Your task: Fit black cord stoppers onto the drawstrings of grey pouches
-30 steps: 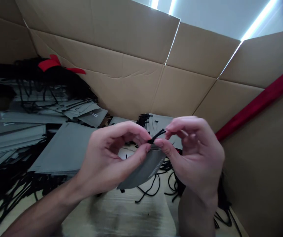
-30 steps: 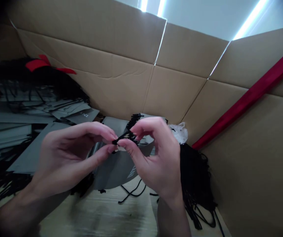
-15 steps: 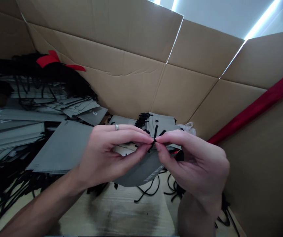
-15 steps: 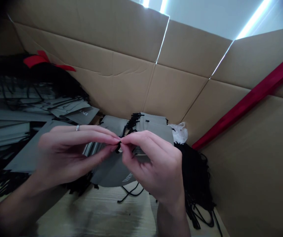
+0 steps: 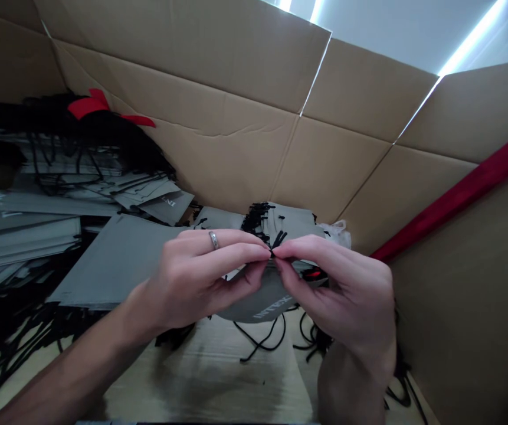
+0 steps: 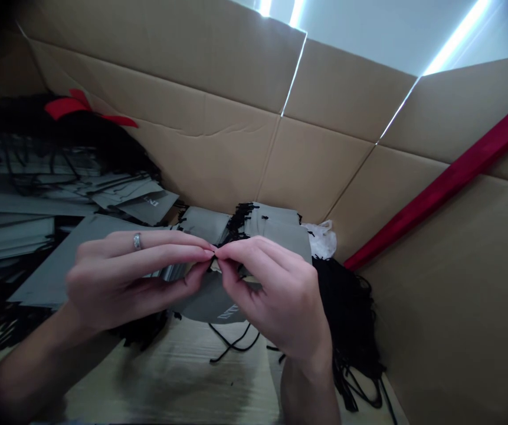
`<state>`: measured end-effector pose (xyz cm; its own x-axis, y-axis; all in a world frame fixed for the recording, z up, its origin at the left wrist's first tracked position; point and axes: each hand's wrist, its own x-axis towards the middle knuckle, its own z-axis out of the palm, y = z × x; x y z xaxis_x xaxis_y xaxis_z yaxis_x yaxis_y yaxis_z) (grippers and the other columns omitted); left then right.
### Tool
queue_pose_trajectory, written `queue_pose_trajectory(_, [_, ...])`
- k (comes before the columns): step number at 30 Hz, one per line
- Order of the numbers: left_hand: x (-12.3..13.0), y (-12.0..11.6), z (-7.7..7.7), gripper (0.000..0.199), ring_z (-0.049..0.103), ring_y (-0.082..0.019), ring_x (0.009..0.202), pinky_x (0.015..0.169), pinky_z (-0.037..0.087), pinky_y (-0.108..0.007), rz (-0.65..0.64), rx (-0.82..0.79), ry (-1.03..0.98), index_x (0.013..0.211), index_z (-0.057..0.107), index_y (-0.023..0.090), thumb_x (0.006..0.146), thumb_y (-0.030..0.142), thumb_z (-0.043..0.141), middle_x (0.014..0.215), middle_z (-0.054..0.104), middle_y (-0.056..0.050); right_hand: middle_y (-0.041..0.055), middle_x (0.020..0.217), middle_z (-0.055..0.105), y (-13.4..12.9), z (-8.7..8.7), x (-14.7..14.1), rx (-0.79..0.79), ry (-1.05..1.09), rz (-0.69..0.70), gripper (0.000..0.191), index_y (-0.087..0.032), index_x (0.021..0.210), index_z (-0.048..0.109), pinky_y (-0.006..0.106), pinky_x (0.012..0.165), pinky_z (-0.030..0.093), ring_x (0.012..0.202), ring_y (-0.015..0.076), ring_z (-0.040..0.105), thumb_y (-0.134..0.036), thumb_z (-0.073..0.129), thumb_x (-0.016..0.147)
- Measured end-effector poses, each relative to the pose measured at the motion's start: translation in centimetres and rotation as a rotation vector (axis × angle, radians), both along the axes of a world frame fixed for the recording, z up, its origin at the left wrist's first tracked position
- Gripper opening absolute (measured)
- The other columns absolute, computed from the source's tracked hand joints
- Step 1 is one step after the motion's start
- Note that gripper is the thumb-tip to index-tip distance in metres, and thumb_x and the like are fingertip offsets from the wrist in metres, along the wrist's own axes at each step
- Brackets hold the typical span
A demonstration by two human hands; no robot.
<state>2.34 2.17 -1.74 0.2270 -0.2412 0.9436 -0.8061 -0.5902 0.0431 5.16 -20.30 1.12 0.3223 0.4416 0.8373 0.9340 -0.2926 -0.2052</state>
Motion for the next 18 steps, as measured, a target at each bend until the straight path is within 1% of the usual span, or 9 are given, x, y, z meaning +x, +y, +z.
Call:
queue_pose_trajectory(4, [0.14,0.25,0.18,0.016,0.086,-0.009,0.09,0.088,0.067,-0.013,-0.039,-0.011,0.018,0.108,0.081,0.018,0.097,0.008,0.089,0.107,0.09,0.0,-0.0004,0.094,0.085,0.02,-0.03,-0.09,0.005,-0.006,-0.023,0.018,-0.022,0.104,0.079,0.021,0.08,0.066,0.082,0.0117,0.081,-0.004,0.075,0.103])
queue_pose_trajectory(6, [0.29,0.33,0.22,0.019,0.087,-0.01,0.087,0.083,0.068,-0.014,-0.051,-0.026,0.024,0.107,0.081,0.02,0.096,0.008,0.089,0.107,0.091,0.001,-0.0008,0.092,0.085,0.14,-0.16,-0.06,0.019,-0.015,-0.041,0.019,-0.023,0.104,0.078,0.023,0.08,0.067,0.079,0.0124,0.08,-0.005,0.074,0.102])
queue_pose_trajectory(9, [0.43,0.46,0.18,0.021,0.088,-0.013,0.085,0.077,0.069,-0.019,-0.052,-0.007,0.039,0.108,0.081,0.023,0.095,0.009,0.089,0.108,0.092,0.001,-0.0011,0.089,0.084,0.37,-0.34,0.05,0.035,-0.015,-0.042,0.019,-0.025,0.103,0.076,0.025,0.077,0.068,0.077,0.0142,0.079,-0.006,0.072,0.102])
queue_pose_trajectory(11, [0.32,0.51,0.13,0.021,0.088,-0.014,0.086,0.079,0.07,-0.02,-0.032,0.015,0.031,0.109,0.081,0.023,0.095,0.009,0.088,0.108,0.092,0.0,-0.001,0.089,0.084,0.5,-0.39,0.09,0.035,-0.008,-0.035,0.02,-0.026,0.102,0.075,0.026,0.075,0.069,0.076,0.0152,0.08,-0.007,0.071,0.102])
queue_pose_trajectory(14, [-0.08,0.41,0.09,0.018,0.089,-0.016,0.087,0.083,0.071,-0.021,0.033,0.066,0.005,0.111,0.079,0.021,0.098,0.01,0.086,0.106,0.091,-0.002,-0.0002,0.089,0.084,0.65,-0.34,0.06,0.021,-0.024,-0.041,0.021,-0.026,0.103,0.075,0.027,0.075,0.069,0.077,0.0164,0.081,-0.006,0.07,0.102])
queue_pose_trajectory(16, [-0.32,0.22,0.13,0.017,0.088,-0.016,0.085,0.081,0.071,-0.022,0.069,0.079,-0.001,0.112,0.076,0.021,0.1,0.011,0.083,0.103,0.09,-0.002,0.0006,0.088,0.084,0.73,-0.29,-0.02,0.018,-0.044,-0.04,0.021,-0.024,0.102,0.075,0.027,0.076,0.069,0.077,0.0166,0.081,-0.004,0.07,0.101])
queue_pose_trajectory(18, [-0.44,0.0,0.19,0.018,0.087,-0.016,0.081,0.077,0.07,-0.022,0.07,0.056,0.001,0.11,0.075,0.021,0.099,0.01,0.083,0.098,0.089,0.0,0.0012,0.088,0.084,0.78,-0.29,-0.14,0.033,-0.051,-0.03,0.019,-0.023,0.1,0.075,0.027,0.077,0.068,0.078,0.0161,0.081,-0.004,0.071,0.1])
